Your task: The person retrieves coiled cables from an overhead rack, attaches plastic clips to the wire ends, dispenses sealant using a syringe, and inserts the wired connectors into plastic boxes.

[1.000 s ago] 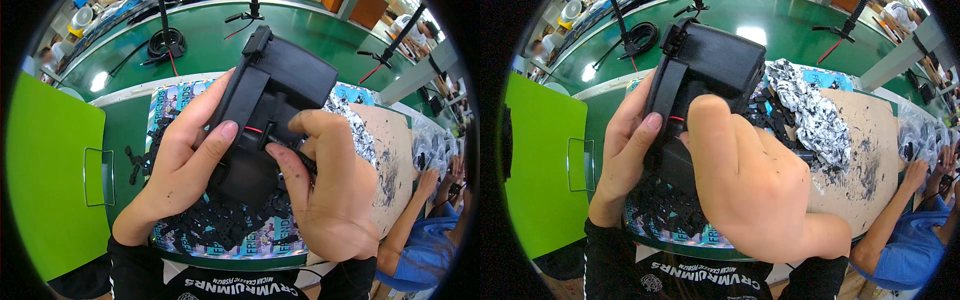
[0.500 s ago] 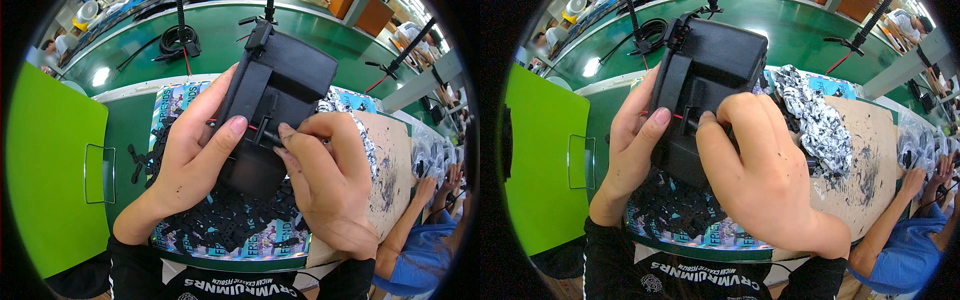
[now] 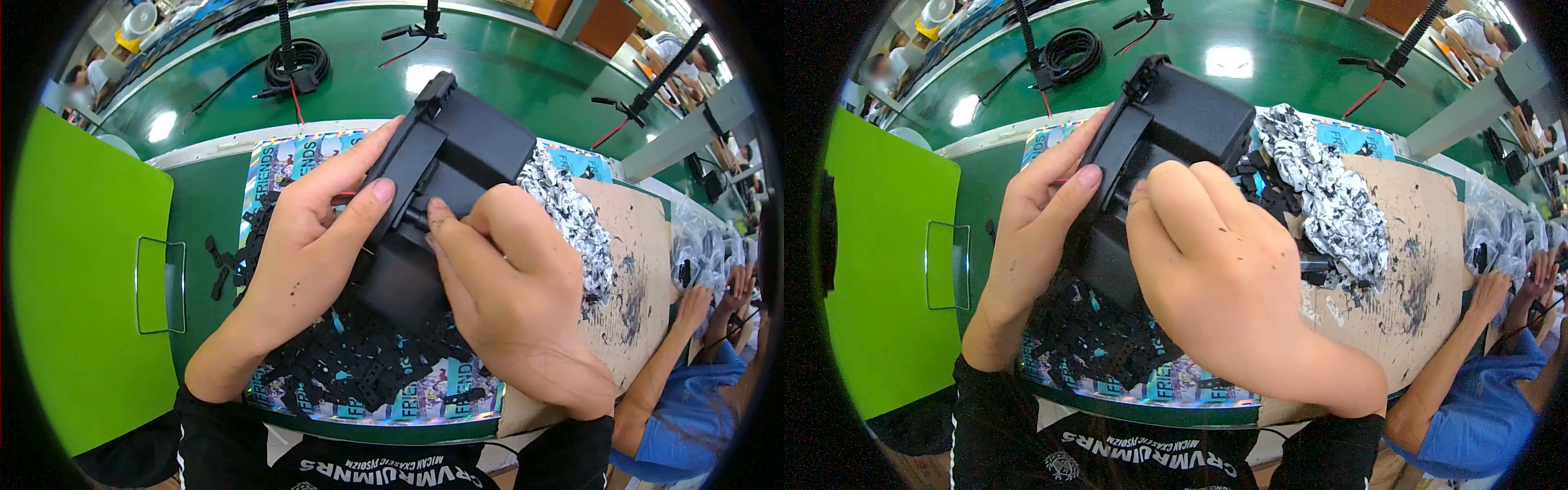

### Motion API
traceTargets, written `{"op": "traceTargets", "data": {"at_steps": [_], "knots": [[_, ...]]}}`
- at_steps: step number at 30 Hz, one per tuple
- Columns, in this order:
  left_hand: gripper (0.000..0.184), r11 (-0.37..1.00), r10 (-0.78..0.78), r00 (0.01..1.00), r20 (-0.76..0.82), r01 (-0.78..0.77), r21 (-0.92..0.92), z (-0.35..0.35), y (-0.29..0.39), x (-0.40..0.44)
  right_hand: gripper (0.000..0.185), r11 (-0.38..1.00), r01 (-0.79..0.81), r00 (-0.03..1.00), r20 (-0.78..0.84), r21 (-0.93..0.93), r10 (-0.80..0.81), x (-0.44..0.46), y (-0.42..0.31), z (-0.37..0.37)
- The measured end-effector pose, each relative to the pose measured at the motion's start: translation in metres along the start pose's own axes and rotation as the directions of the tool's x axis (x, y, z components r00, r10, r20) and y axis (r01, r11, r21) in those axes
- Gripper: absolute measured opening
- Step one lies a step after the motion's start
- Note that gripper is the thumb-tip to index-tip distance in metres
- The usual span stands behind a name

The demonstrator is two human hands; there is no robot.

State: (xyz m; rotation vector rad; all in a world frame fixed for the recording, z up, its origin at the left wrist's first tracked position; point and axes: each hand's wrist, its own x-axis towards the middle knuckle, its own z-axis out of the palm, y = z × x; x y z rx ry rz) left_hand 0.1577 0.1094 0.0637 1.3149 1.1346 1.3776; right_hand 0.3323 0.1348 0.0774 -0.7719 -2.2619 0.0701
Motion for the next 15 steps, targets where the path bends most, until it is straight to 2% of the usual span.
{"op": "traceTargets", "data": {"at_steps": [2, 5, 9, 11, 14, 15], "knots": [[0.042, 0.994, 0.012, 1.000, -0.001, -0.012, 0.112, -0.001, 0.001, 0.000, 0.017, 1.000, 0.014, 1.000, -0.022, -0.004, -0.014, -0.002, 0.001, 0.005], [0.042, 0.999, -0.026, 1.000, 0.009, 0.026, 0.048, 0.000, 0.003, -0.001, 0.018, 1.000, -0.002, 1.000, -0.027, 0.012, 0.002, -0.004, -0.001, 0.008], [0.045, 0.998, -0.007, 1.000, 0.018, 0.006, 0.057, 0.001, 0.000, 0.000, 0.021, 0.996, -0.017, 0.999, -0.034, 0.088, 0.020, -0.005, -0.001, 0.012], [0.047, 0.997, 0.018, 1.000, 0.025, -0.020, 0.071, 0.000, -0.002, -0.001, 0.016, 0.998, 0.032, 0.995, -0.094, 0.049, -0.028, -0.009, 0.005, 0.020], [0.053, 0.996, 0.043, 0.999, 0.032, -0.045, 0.072, 0.001, -0.006, -0.001, 0.015, 0.999, 0.012, 0.994, -0.105, 0.034, -0.008, -0.013, 0.004, 0.023], [0.055, 0.981, 0.094, 0.995, 0.045, -0.100, 0.165, 0.000, -0.007, 0.001, 0.016, 0.999, -0.006, 0.995, -0.100, 0.033, 0.009, -0.012, 0.003, 0.023]]}}
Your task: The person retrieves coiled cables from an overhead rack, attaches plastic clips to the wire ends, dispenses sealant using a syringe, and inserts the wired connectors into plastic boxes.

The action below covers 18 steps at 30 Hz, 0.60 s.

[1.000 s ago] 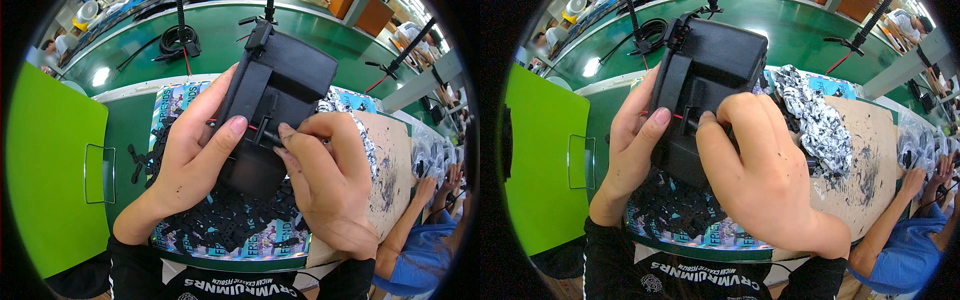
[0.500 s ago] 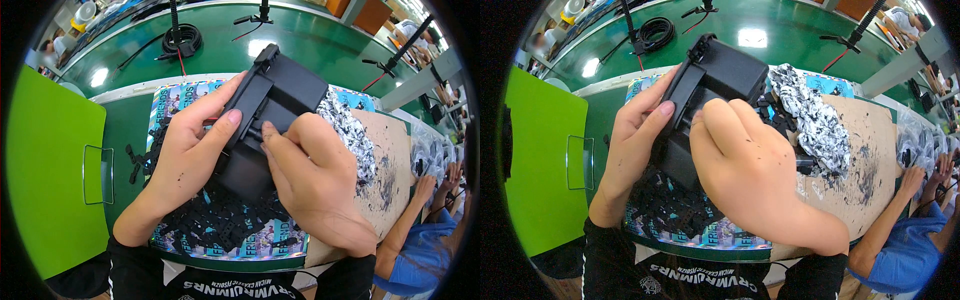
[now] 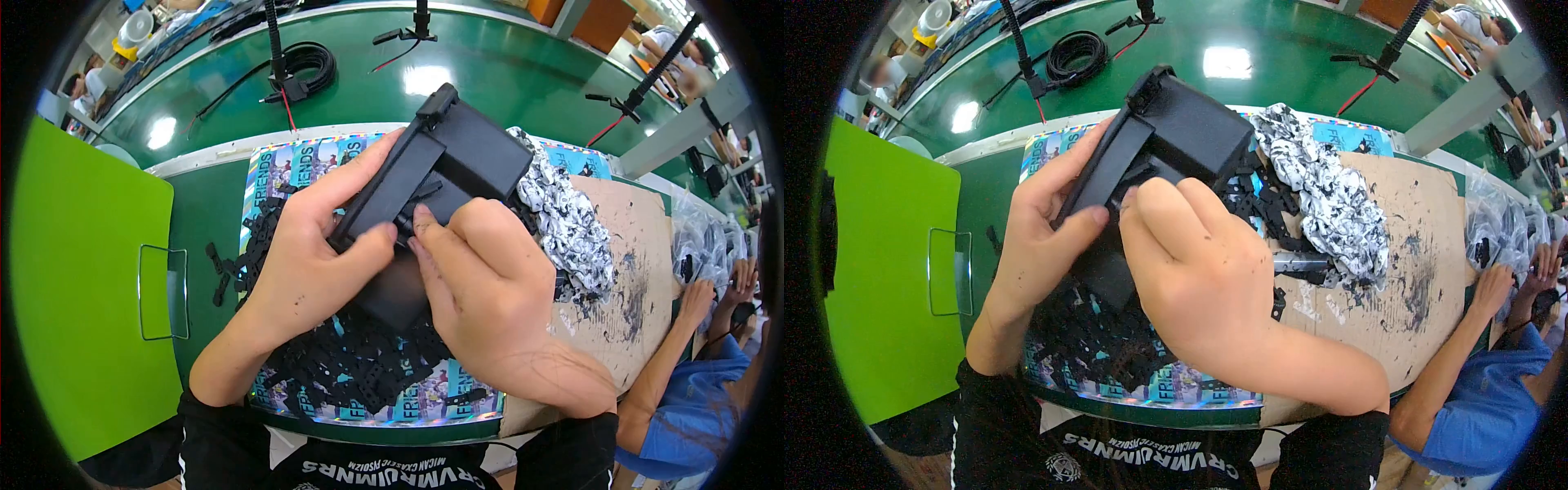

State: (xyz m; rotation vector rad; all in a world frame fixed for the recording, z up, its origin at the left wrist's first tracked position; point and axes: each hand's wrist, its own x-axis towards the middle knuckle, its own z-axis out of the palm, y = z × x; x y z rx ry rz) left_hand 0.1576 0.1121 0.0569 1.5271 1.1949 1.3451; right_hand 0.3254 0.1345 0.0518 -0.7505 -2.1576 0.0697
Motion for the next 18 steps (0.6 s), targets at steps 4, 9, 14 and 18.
{"op": "traceTargets", "data": {"at_steps": [4, 9, 14, 18], "knots": [[0.062, 0.767, 0.030, 1.000, 0.008, -0.029, 0.641, -0.005, 0.020, -0.004, 0.022, 0.999, 0.049, 0.999, -0.005, -0.015, -0.049, -0.002, -0.001, 0.009], [0.059, 0.203, 0.186, 0.982, -0.014, -0.025, 0.979, -0.001, 0.043, -0.018, 0.037, 0.996, 0.017, 0.957, 0.286, 0.089, -0.042, -0.002, -0.014, -0.003], [0.056, 0.233, 0.125, 0.992, -0.020, -0.009, 0.972, -0.001, 0.035, -0.022, 0.036, 0.956, -0.079, 0.910, 0.412, 0.284, -0.047, 0.008, -0.012, -0.022], [0.057, 0.262, 0.209, 0.977, -0.032, -0.024, 0.965, -0.004, 0.019, -0.023, 0.025, 0.898, -0.264, 0.943, 0.290, 0.352, 0.164, 0.028, 0.017, -0.048]]}}
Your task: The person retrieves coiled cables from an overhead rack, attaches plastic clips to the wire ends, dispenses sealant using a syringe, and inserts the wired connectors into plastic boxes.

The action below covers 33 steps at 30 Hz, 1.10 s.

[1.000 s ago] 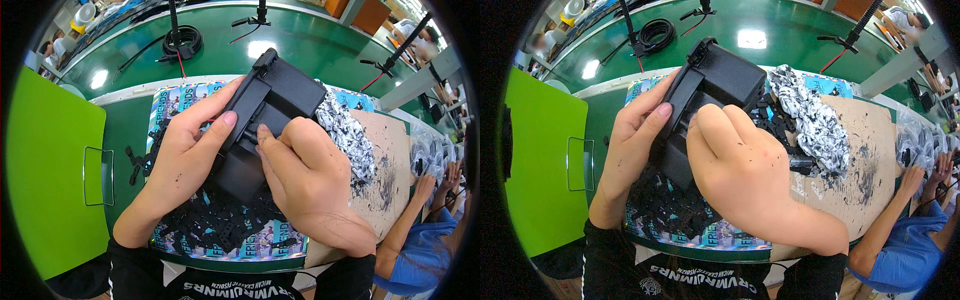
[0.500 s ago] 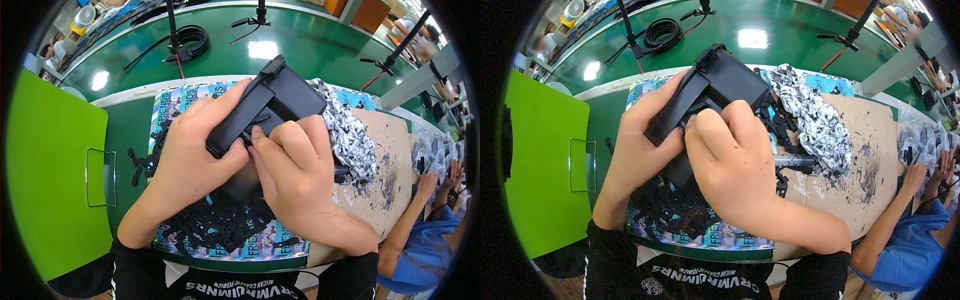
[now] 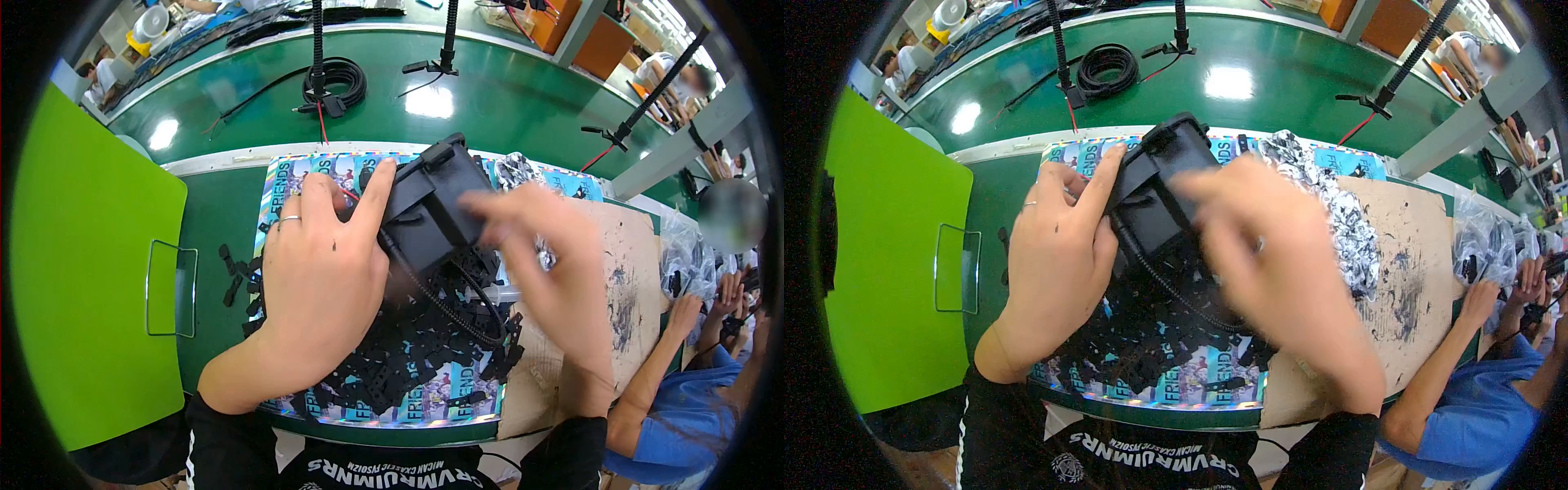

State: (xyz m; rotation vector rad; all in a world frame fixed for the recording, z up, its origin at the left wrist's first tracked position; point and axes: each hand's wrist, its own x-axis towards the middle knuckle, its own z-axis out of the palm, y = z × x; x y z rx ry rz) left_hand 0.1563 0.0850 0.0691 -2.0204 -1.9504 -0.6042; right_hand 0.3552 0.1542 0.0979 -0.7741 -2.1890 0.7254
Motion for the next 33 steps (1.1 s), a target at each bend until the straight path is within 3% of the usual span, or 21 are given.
{"op": "traceTargets", "data": {"at_steps": [1, 3, 6, 7, 9, 10, 11, 12, 15, 18, 21, 23, 24, 27, 30, 33], "knots": [[0.057, 0.999, 0.003, 1.000, -0.012, -0.003, -0.049, 0.004, -0.002, 0.000, 0.022, 0.997, 0.001, 0.994, -0.112, -0.073, -0.009, 0.007, 0.011, -0.008], [0.056, 0.979, -0.001, 1.000, 0.011, 0.003, -0.206, 0.009, -0.008, 0.005, 0.020, 0.971, -0.222, 0.968, -0.137, -0.090, 0.209, 0.015, 0.031, -0.019], [0.052, 0.884, 0.034, 0.994, 0.101, 0.017, -0.467, 0.008, -0.028, 0.019, 0.020, 0.946, -0.172, 0.982, 0.024, -0.275, 0.186, 0.007, 0.084, -0.011], [0.051, 0.892, 0.026, 0.997, 0.071, 0.009, -0.451, 0.008, -0.033, 0.020, 0.023, 0.937, -0.171, 0.966, 0.136, -0.303, 0.220, 0.007, 0.092, -0.003], [0.050, 0.909, 0.014, 1.000, 0.010, -0.009, -0.416, 0.008, -0.042, 0.023, 0.025, 0.933, -0.218, 0.942, 0.188, -0.287, 0.278, 0.012, 0.096, 0.018], [0.049, 0.895, -0.060, 0.996, 0.068, 0.084, -0.437, -0.009, -0.040, 0.023, 0.026, 0.928, -0.238, 0.936, 0.189, -0.287, 0.298, 0.017, 0.092, 0.025], [0.050, 0.886, -0.048, 0.999, -0.024, 0.032, -0.463, -0.013, -0.047, 0.021, 0.027, 0.923, -0.258, 0.927, 0.194, -0.286, 0.320, 0.022, 0.090, 0.031], [0.051, 0.903, -0.071, 0.996, -0.056, 0.040, -0.428, -0.022, -0.051, 0.018, 0.031, 0.929, -0.242, 0.941, 0.167, -0.280, 0.295, 0.026, 0.097, 0.038], [0.055, 0.963, -0.107, 0.980, -0.170, 0.059, -0.262, -0.063, -0.053, 0.004, 0.036, 0.871, -0.312, 0.858, 0.282, -0.378, 0.430, 0.055, 0.100, 0.044], [0.059, 0.980, -0.169, 0.966, -0.196, 0.143, -0.136, -0.089, -0.046, -0.017, 0.040, 0.835, -0.472, 0.820, 0.208, -0.281, 0.533, 0.082, 0.099, 0.064], [0.061, 0.992, -0.124, 0.957, -0.263, 0.120, -0.032, -0.097, -0.050, -0.037, 0.036, 0.795, -0.292, 0.792, 0.331, -0.533, 0.513, 0.087, 0.080, 0.075], [0.062, 0.994, -0.094, 0.941, -0.324, 0.105, 0.015, -0.100, -0.054, -0.049, 0.037, 0.860, -0.245, 0.897, 0.234, -0.447, 0.376, 0.087, 0.086, 0.081], [0.061, 0.979, -0.196, 0.941, -0.277, 0.202, -0.008, -0.108, -0.050, -0.056, 0.038, 0.885, -0.217, 0.937, 0.168, -0.412, 0.308, 0.087, 0.089, 0.079], [0.061, 0.982, -0.167, 0.919, -0.357, 0.186, 0.020, -0.118, -0.060, -0.076, 0.029, 0.939, -0.114, 0.985, -0.162, -0.326, 0.063, 0.044, 0.027, 0.029], [0.062, 0.925, -0.330, 0.892, -0.310, 0.239, -0.296, -0.118, -0.060, -0.082, 0.031, 0.957, 0.006, 0.938, -0.329, -0.290, -0.106, -0.017, -0.029, -0.044], [0.064, 0.711, -0.231, 0.964, 0.131, 0.259, -0.654, -0.120, -0.020, -0.061, 0.028, 0.953, -0.058, 0.825, -0.552, -0.299, -0.122, -0.068, -0.071, -0.106]]}}
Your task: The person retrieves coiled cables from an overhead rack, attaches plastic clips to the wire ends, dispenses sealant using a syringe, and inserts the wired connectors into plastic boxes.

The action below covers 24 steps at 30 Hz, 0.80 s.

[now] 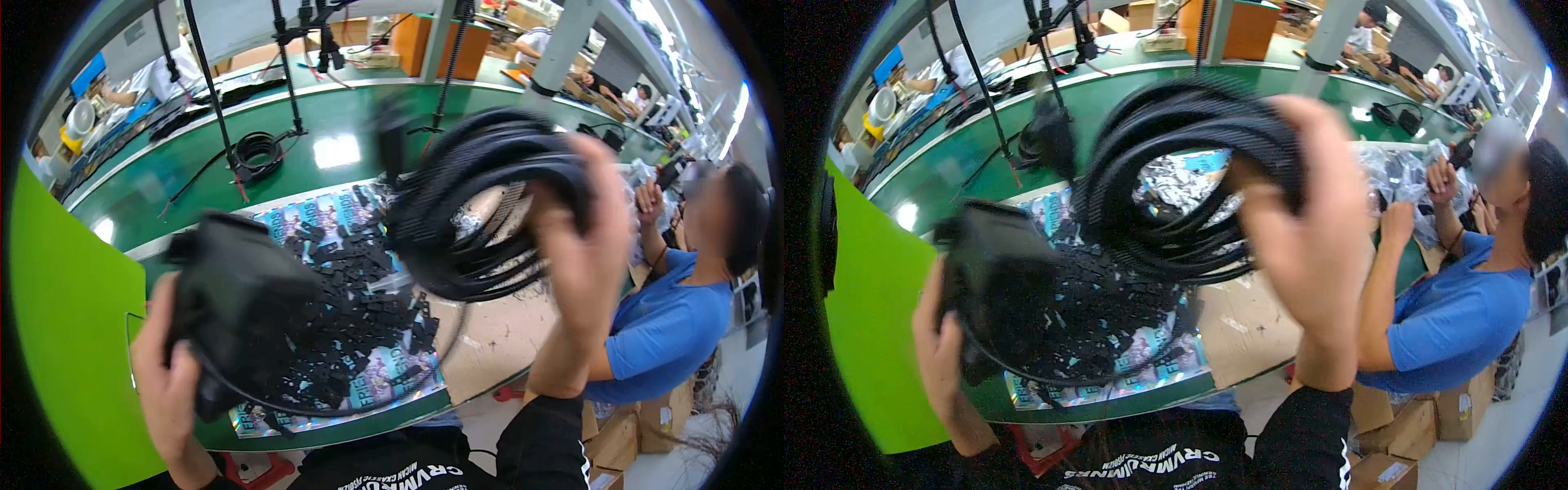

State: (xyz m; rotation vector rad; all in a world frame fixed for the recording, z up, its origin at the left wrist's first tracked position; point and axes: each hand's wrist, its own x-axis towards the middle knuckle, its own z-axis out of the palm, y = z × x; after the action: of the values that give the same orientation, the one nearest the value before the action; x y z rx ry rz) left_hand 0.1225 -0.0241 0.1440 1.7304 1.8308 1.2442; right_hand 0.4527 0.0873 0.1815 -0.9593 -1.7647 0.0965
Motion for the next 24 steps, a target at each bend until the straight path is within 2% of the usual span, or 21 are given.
{"op": "traceTargets", "data": {"at_steps": [1, 2, 3, 4, 6, 7, 8, 9, 11, 12, 14, 15, 17, 18, 19, 20, 21, 22, 24], "knots": [[0.063, 0.995, 0.092, 0.974, 0.207, -0.096, 0.011, 0.014, 0.005, 0.009, 0.026, 0.999, -0.036, 0.995, -0.088, 0.002, 0.036, -0.001, -0.006, -0.023], [0.061, 0.985, 0.167, 0.910, 0.380, -0.138, -0.102, 0.036, 0.017, 0.020, 0.026, 0.998, -0.064, 0.985, -0.160, 0.010, 0.064, -0.004, -0.012, -0.039], [0.058, 0.958, 0.282, 0.825, 0.490, -0.212, -0.195, 0.064, 0.018, 0.031, 0.025, 0.999, 0.019, 0.985, -0.171, -0.036, -0.025, 0.002, -0.002, -0.058], [0.058, 0.966, 0.229, 0.687, 0.690, -0.071, -0.249, 0.090, 0.032, 0.045, 0.023, 0.959, 0.075, 0.976, -0.178, -0.274, -0.127, 0.010, 0.000, -0.073], [0.049, 0.891, 0.399, 0.553, 0.731, -0.045, -0.452, 0.186, 0.023, 0.066, 0.021, 0.941, 0.016, 0.991, -0.118, -0.338, -0.059, 0.026, 0.009, -0.091], [0.045, 0.838, 0.448, 0.457, 0.768, 0.087, -0.539, 0.231, 0.033, 0.077, 0.021, 0.913, 0.010, 0.992, -0.108, -0.409, -0.060, 0.036, 0.016, -0.091], [0.031, 0.769, 0.409, 0.457, 0.790, 0.294, -0.568, 0.283, 0.036, 0.078, 0.021, 0.881, 0.017, 0.992, -0.102, -0.474, -0.074, 0.048, 0.029, -0.090], [0.029, 0.727, 0.332, 0.435, 0.837, 0.447, -0.521, 0.324, 0.039, 0.079, 0.027, 0.790, 0.163, 0.975, -0.026, -0.591, -0.220, 0.062, 0.058, -0.095], [0.027, 0.694, 0.223, 0.426, 0.877, 0.562, -0.450, 0.385, 0.053, 0.081, 0.036, 0.768, 0.159, 0.987, 0.111, -0.620, -0.115, 0.084, 0.102, -0.091], [0.027, 0.705, 0.180, 0.436, 0.882, 0.568, -0.425, 0.412, 0.054, 0.081, 0.035, 0.746, 0.221, 0.975, 0.161, -0.628, -0.153, 0.088, 0.143, -0.090], [0.027, 0.724, 0.077, 0.447, 0.891, 0.590, -0.359, 0.447, 0.059, 0.079, 0.030, 0.781, 0.053, 0.939, 0.298, -0.623, 0.174, 0.094, 0.204, -0.079], [0.028, 0.760, 0.087, 0.448, 0.890, 0.548, -0.350, 0.450, 0.066, 0.080, 0.029, 0.778, -0.020, 0.890, 0.343, -0.628, 0.300, 0.089, 0.237, -0.072], [0.031, 0.828, 0.096, 0.450, 0.888, 0.459, -0.322, 0.450, 0.077, 0.085, 0.032, 0.753, -0.051, 0.698, 0.516, -0.656, 0.497, 0.074, 0.295, -0.058], [0.033, 0.914, 0.178, 0.415, 0.892, 0.266, -0.306, 0.455, 0.079, 0.087, 0.036, 0.736, -0.063, 0.569, 0.582, -0.674, 0.581, 0.062, 0.324, -0.050], [0.035, 0.955, 0.250, 0.364, 0.898, 0.059, -0.289, 0.460, 0.080, 0.091, 0.042, 0.649, -0.003, 0.496, 0.562, -0.761, 0.662, 0.045, 0.341, -0.038], [0.038, 0.965, 0.261, 0.334, 0.906, -0.056, -0.257, 0.461, 0.083, 0.095, 0.048, 0.568, -0.005, 0.408, 0.517, -0.823, 0.753, 0.034, 0.357, -0.029], [0.041, 0.958, 0.273, 0.304, 0.913, -0.172, -0.229, 0.461, 0.087, 0.099, 0.050, 0.541, 0.028, 0.369, 0.512, -0.840, 0.776, 0.029, 0.355, -0.026], [0.043, 0.964, 0.235, 0.308, 0.922, -0.192, -0.182, 0.456, 0.093, 0.100, 0.052, 0.514, 0.058, 0.329, 0.503, -0.856, 0.799, 0.027, 0.351, -0.024], [0.043, 0.948, 0.191, 0.266, 0.945, -0.300, -0.108, 0.464, 0.100, 0.100, 0.053, 0.547, 0.123, 0.395, 0.547, -0.828, 0.738, 0.029, 0.342, -0.022]]}}
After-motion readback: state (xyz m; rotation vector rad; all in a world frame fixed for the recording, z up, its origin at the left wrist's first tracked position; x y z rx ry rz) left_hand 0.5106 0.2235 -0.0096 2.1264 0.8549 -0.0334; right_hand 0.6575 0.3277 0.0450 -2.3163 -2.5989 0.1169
